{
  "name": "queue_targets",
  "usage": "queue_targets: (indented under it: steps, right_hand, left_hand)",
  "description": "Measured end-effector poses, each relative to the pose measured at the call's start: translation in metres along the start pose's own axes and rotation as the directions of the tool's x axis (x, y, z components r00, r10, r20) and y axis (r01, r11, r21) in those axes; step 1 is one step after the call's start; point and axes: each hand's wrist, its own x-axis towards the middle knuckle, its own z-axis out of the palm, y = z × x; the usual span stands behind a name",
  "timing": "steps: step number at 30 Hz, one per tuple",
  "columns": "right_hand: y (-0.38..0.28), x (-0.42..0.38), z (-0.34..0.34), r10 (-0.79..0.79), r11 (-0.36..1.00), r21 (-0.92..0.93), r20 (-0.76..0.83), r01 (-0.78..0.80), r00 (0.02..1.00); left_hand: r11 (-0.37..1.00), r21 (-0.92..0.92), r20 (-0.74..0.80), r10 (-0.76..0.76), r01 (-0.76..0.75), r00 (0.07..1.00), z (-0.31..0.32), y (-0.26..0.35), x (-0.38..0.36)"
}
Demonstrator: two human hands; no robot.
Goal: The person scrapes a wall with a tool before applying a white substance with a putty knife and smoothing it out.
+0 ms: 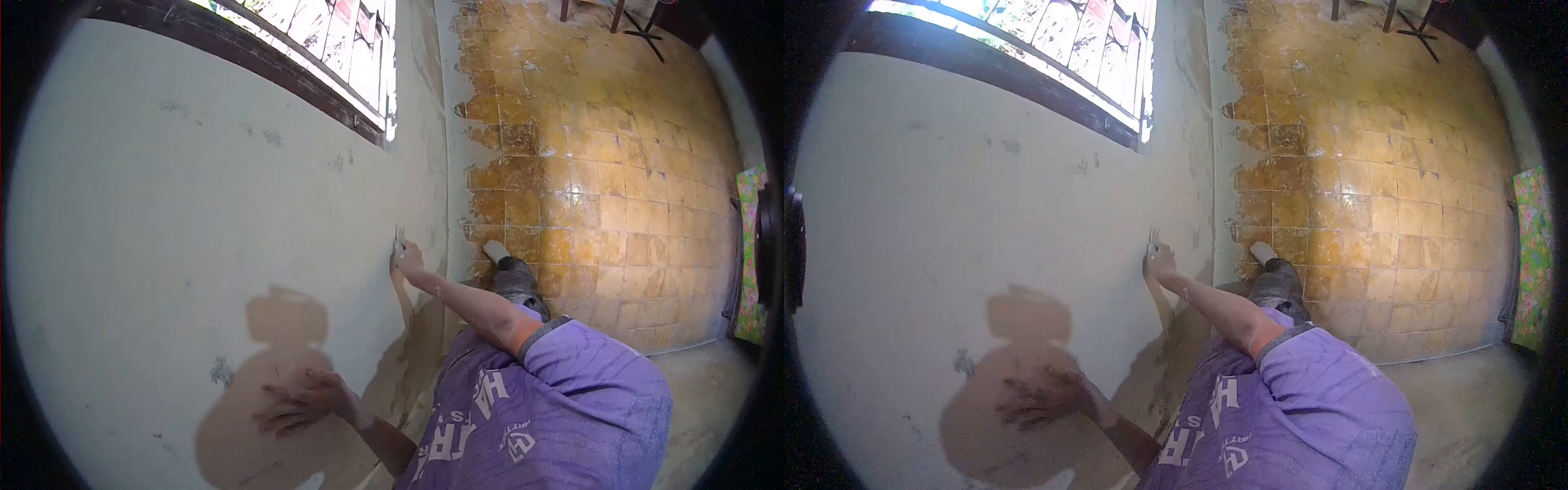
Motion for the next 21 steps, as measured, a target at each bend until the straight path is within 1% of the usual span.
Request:
queue_targets:
  steps: [1, 3, 4, 5, 6, 7, 8, 9, 10, 11, 12, 14, 16, 18, 19, 20, 21]
  right_hand:
    - [-0.004, 0.006, 0.002, 0.002, 0.996, 0.091, 0.049, -0.006, 0.999]
    - [-0.048, 0.007, -0.001, -0.007, 0.965, 0.260, 0.149, -0.032, 0.989]
    - [-0.076, -0.010, -0.002, -0.245, 0.958, 0.154, 0.005, 0.241, 0.970]
    - [-0.110, -0.031, -0.005, -0.481, 0.875, 0.010, -0.105, 0.485, 0.870]
    - [-0.144, -0.059, -0.010, -0.659, 0.718, 0.152, -0.165, 0.679, 0.734]
    - [-0.171, -0.088, -0.018, -0.785, 0.503, 0.275, -0.252, 0.819, 0.566]
    - [-0.189, -0.112, -0.029, -0.738, 0.618, 0.298, -0.097, 0.727, 0.668]
    - [-0.205, -0.132, -0.038, -0.665, 0.724, 0.300, 0.060, 0.622, 0.745]
    - [-0.211, -0.144, -0.040, -0.567, 0.815, 0.282, 0.214, 0.506, 0.795]
    - [-0.188, -0.130, -0.031, -0.662, 0.744, 0.265, 0.176, 0.613, 0.728]
    - [-0.151, -0.106, -0.020, -0.750, 0.659, 0.244, 0.140, 0.712, 0.646]
    - [-0.078, -0.062, -0.007, -0.597, 0.783, -0.076, 0.188, 0.617, 0.780]
    - [0.001, -0.026, 0.002, -0.537, 0.839, -0.112, -0.019, 0.532, 0.843]
    - [0.019, -0.009, 0.000, -0.276, 0.961, -0.007, 0.013, 0.276, 0.961]
    - [0.005, -0.011, -0.007, -0.134, 0.990, 0.041, 0.041, 0.133, 0.990]
    - [-0.012, -0.012, -0.005, -0.098, 0.964, 0.253, 0.061, 0.079, 0.993]
    - [-0.032, -0.010, 0.001, -0.062, 0.895, 0.446, 0.092, 0.015, 0.994]
  left_hand:
    - [1.000, 0.011, 0.011, 0.004, -0.004, 1.000, 0.001, -0.002, -0.002]
    - [1.000, 0.024, 0.046, -0.004, 0.003, 0.999, 0.000, -0.002, -0.003]
    - [1.000, 0.028, 0.072, -0.013, 0.011, 0.997, -0.003, -0.001, -0.003]
    - [0.999, 0.033, 0.098, -0.023, 0.019, 0.995, -0.005, 0.000, -0.004]
    - [0.999, 0.032, 0.106, -0.015, 0.011, 0.994, -0.006, 0.000, -0.004]
    - [0.999, 0.034, 0.114, -0.004, 0.000, 0.993, -0.006, -0.002, -0.004]
    - [0.999, 0.035, 0.120, 0.009, -0.013, 0.993, -0.006, -0.003, -0.005]
    - [1.000, 0.021, 0.121, 0.004, -0.007, 0.993, -0.006, -0.001, -0.005]
    - [1.000, 0.007, 0.117, 0.003, -0.003, 0.993, -0.005, -0.002, -0.004]
    - [1.000, -0.006, 0.112, 0.001, 0.000, 0.994, -0.005, -0.002, -0.003]
    - [1.000, -0.013, 0.114, -0.005, 0.006, 0.993, -0.004, 0.000, -0.002]
    - [1.000, -0.025, 0.113, -0.005, 0.008, 0.994, -0.006, 0.002, -0.005]
    - [0.999, -0.042, 0.117, -0.004, 0.009, 0.993, -0.009, 0.002, -0.010]
    - [0.999, -0.053, 0.106, -0.003, 0.008, 0.994, -0.008, 0.005, -0.011]
    - [0.998, -0.055, 0.095, -0.002, 0.007, 0.996, -0.007, 0.005, -0.011]
    - [0.998, -0.058, 0.087, 0.003, 0.003, 0.996, -0.005, 0.004, -0.010]
    - [0.998, -0.059, 0.081, 0.005, 0.000, 0.997, -0.004, 0.001, -0.012]
